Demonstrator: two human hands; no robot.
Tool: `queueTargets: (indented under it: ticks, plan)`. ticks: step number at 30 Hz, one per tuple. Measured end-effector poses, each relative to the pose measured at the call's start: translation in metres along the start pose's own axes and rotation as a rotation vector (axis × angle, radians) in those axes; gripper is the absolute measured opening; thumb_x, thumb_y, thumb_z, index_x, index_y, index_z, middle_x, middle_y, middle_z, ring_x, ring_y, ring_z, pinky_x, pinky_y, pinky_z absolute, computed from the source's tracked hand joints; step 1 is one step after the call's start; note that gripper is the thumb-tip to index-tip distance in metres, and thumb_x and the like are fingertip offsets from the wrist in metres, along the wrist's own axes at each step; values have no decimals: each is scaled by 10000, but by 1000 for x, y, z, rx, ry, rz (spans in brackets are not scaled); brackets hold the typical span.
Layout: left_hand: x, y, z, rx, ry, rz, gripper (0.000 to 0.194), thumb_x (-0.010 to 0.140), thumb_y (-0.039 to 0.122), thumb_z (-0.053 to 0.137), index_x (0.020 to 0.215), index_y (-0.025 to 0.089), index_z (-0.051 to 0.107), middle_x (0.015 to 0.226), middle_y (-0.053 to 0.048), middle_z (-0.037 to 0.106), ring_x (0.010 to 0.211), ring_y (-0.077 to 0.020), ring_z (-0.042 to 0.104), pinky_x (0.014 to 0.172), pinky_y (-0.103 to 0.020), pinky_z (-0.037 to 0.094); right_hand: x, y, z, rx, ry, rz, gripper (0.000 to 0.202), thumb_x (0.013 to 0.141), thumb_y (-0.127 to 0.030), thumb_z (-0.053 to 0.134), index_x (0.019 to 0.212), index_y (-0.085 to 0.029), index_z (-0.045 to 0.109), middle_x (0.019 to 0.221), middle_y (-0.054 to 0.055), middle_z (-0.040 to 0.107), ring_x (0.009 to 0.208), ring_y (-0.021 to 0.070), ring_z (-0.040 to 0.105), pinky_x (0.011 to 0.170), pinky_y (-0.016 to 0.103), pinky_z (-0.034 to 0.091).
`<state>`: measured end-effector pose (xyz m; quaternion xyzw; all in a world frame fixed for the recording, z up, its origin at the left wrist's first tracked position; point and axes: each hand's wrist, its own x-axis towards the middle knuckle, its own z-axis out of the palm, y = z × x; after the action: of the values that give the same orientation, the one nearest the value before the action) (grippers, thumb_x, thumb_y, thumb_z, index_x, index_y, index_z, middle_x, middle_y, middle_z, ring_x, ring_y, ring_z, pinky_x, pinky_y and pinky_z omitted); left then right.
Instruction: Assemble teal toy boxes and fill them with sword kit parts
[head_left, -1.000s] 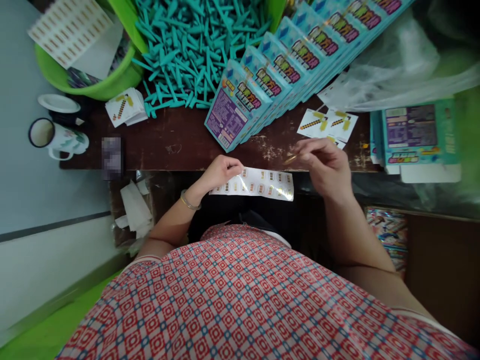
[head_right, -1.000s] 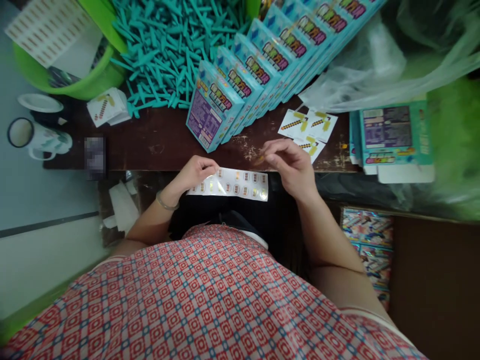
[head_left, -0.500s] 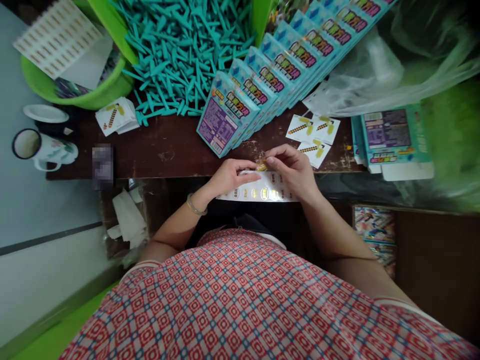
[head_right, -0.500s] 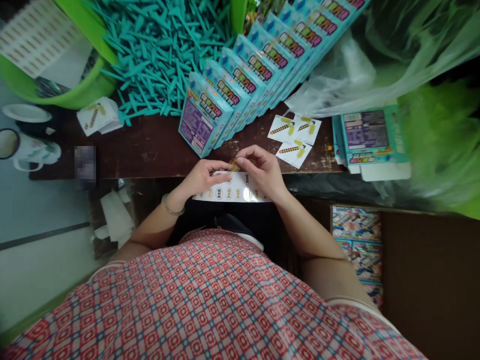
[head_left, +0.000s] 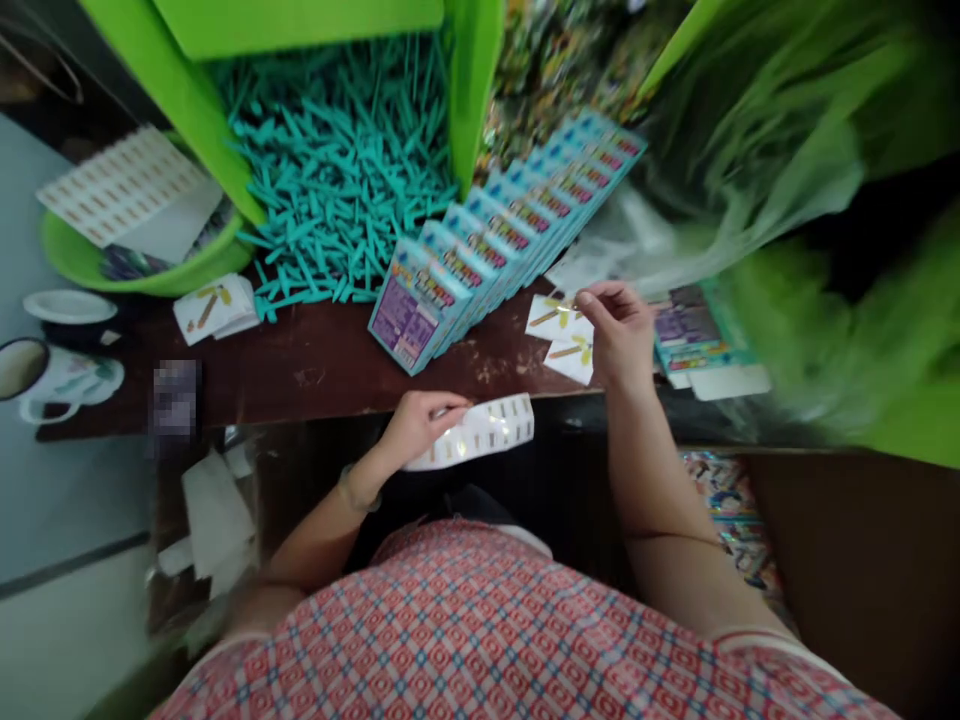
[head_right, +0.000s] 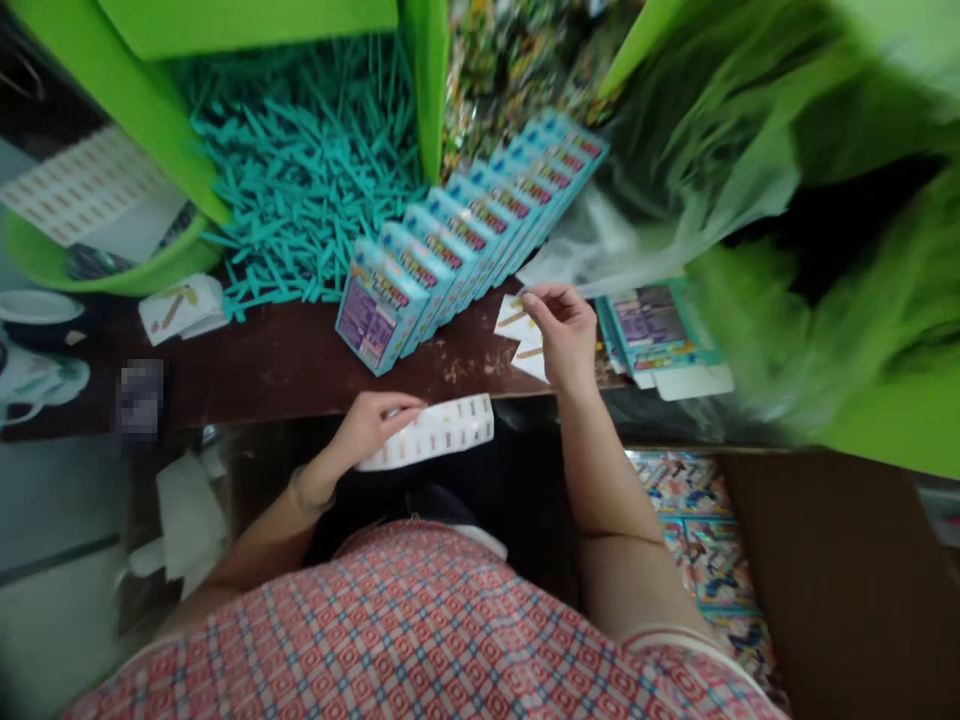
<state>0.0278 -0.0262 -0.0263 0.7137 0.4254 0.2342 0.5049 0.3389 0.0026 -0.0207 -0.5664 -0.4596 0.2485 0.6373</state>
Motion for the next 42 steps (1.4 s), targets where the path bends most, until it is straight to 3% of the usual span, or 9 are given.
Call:
queueTargets:
  ticks: [5, 11, 22, 25, 28, 32, 34, 38, 42]
  plan:
    - [-7, -12, -11, -170, -63, -60, 258, 854, 354, 698, 953, 190, 870, 969, -82, 845, 873, -244, 796, 796, -291, 598, 132, 30, -21, -175, 107, -126, 279, 810, -456, 820, 853, -241, 646, 852, 5, 699, 825, 186, 686, 837, 354, 595]
    - [-14, -38, -13, -200, 33, -171, 297, 814, 401, 693, 895, 177, 869, 898, -97, 840, 782, -247, 779, 706, -292, 581, 258, 54, -10, -347, 207, -107, 97, 808, -211, 712, 824, -212, 617, 867, 45, 706, 852, 208, 690, 859, 372, 581]
    - [0, -59, -26, -251, 69, -228, 324, 805, 449, 725, 895, 169, 859, 898, -111, 838, 792, -259, 792, 707, -303, 617, 310, 63, 16, -808, 9, -59, 167, 878, -317, 727, 986, -195, 690, 1034, 121, 756, 1008, 308, 691, 986, 489, 531]
    - [8, -52, -29, -224, 83, -207, 309, 821, 436, 714, 898, 171, 853, 904, -101, 840, 807, -257, 794, 729, -312, 627, 290, 32, 11, -882, 102, -111, 386, 912, -437, 753, 1219, -226, 650, 1356, 158, 679, 1277, 368, 582, 1135, 602, 403]
    - [12, -39, -30, -183, 93, -189, 294, 831, 427, 723, 929, 177, 845, 954, -97, 843, 834, -256, 791, 752, -323, 630, 226, -8, 14, -692, 116, -201, 406, 935, -545, 757, 1196, -245, 676, 1381, 130, 657, 1186, 283, 608, 1105, 497, 437]
    - [15, -32, -28, -219, 59, -117, 349, 834, 426, 750, 1047, 160, 825, 1084, -119, 830, 926, -245, 783, 817, -311, 616, 96, -47, 31, -257, -534, -143, 269, 959, -568, 723, 918, -304, 756, 900, 27, 755, 835, 223, 672, 825, 436, 538]
    - [15, -32, -24, -257, 25, -104, 359, 850, 410, 743, 1091, 153, 814, 1103, -119, 824, 926, -224, 772, 802, -286, 601, 34, -52, 44, -231, -803, -132, 251, 939, -537, 754, 984, -292, 784, 960, 30, 784, 898, 244, 715, 833, 430, 546]
    - [13, -25, -14, -239, -7, -101, 337, 848, 324, 748, 1122, 137, 807, 1050, -93, 824, 876, -193, 748, 754, -252, 568, -38, -38, 70, -240, -954, -211, 206, 967, -465, 722, 994, -265, 761, 1028, 47, 798, 972, 252, 734, 892, 425, 538]
    - [7, -9, -11, -192, 26, -102, 282, 854, 287, 744, 1073, 128, 827, 952, -71, 827, 769, -174, 726, 682, -240, 535, -47, -44, 77, -289, -933, -401, 197, 1044, -369, 621, 911, -256, 711, 961, 25, 796, 910, 216, 727, 1016, 460, 472]
